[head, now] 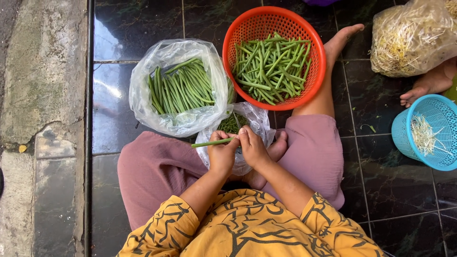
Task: A person sitting on the floor is trimming and cutting green beans into small pieces using a small knife.
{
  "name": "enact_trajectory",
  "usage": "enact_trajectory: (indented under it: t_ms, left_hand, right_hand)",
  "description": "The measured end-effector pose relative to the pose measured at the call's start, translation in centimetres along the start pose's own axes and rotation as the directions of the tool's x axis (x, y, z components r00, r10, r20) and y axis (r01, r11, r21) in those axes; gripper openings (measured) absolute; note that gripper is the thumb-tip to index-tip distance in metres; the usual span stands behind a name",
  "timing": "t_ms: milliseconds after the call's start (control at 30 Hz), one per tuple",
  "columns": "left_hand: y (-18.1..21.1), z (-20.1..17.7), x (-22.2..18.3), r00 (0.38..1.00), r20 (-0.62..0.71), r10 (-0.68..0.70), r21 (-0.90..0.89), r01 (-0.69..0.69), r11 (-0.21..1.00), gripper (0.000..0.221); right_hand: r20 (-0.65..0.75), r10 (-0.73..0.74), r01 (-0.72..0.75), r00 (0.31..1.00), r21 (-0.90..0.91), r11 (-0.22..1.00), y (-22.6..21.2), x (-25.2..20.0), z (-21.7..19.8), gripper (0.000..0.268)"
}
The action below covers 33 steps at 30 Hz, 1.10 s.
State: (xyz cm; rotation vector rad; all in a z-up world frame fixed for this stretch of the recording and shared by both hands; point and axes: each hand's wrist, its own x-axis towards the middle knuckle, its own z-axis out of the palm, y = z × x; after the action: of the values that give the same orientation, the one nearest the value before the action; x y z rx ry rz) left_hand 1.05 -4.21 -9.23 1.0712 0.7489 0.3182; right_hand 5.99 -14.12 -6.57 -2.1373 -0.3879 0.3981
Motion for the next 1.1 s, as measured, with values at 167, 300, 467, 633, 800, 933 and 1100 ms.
enact_trajectory:
  t_ms: [167, 300, 467, 633, 800, 933, 1100]
  left_hand:
    - [-1.0, -0.1, 0.2, 1.000, -0.017, 0.012, 0.044, -0.011, 0.999, 0.036]
    - [1.2, 0.3, 0.1, 0.994, -0.098, -0.046, -0.082, 0.038, 0.996, 0.037]
    - [0.1, 0.2, 0.0, 0.990, -0.085, -0.115, -0.163, 0.101, 0.982, 0.040]
    - [-0.3, -0.6, 0.6, 0.997, -0.028, -0.078, -0.011, 0.078, 0.997, 0.041]
    - [-0.2, -0.3, 0.3, 0.999, -0.007, -0.034, 0.130, 0.035, 0.991, 0.038]
    - [-1.1, -0.3, 0.7, 1.000, 0.008, -0.022, 0.185, 0.020, 0.983, 0.036]
    - [-1.8, -0.5, 0.7, 1.000, 0.016, -0.002, 0.269, -0.002, 0.963, 0.035]
  right_hand:
    - [0.036, 0.045, -0.046, 0.998, 0.019, 0.999, 0.4, 0.0, -0.1, 0.034]
    - [0.060, 0.023, -0.027, 0.998, 0.076, 0.997, -0.4, -0.9, -0.1, 0.028]
    - [0.057, 0.019, -0.025, 0.998, 0.097, 0.995, -1.2, -1.3, -0.5, 0.028]
    - [0.050, 0.016, -0.021, 0.999, 0.097, 0.995, 0.4, -0.8, 0.0, 0.030]
    - [0.111, 0.072, -0.085, 0.991, 0.113, 0.990, 1.9, -0.4, -0.3, 0.040]
    - [0.134, 0.118, -0.129, 0.984, 0.076, 0.989, 2.4, -0.1, -0.3, 0.040]
    - [0.187, 0.216, -0.221, 0.958, 0.006, 0.975, 3.0, 0.5, -0.1, 0.043]
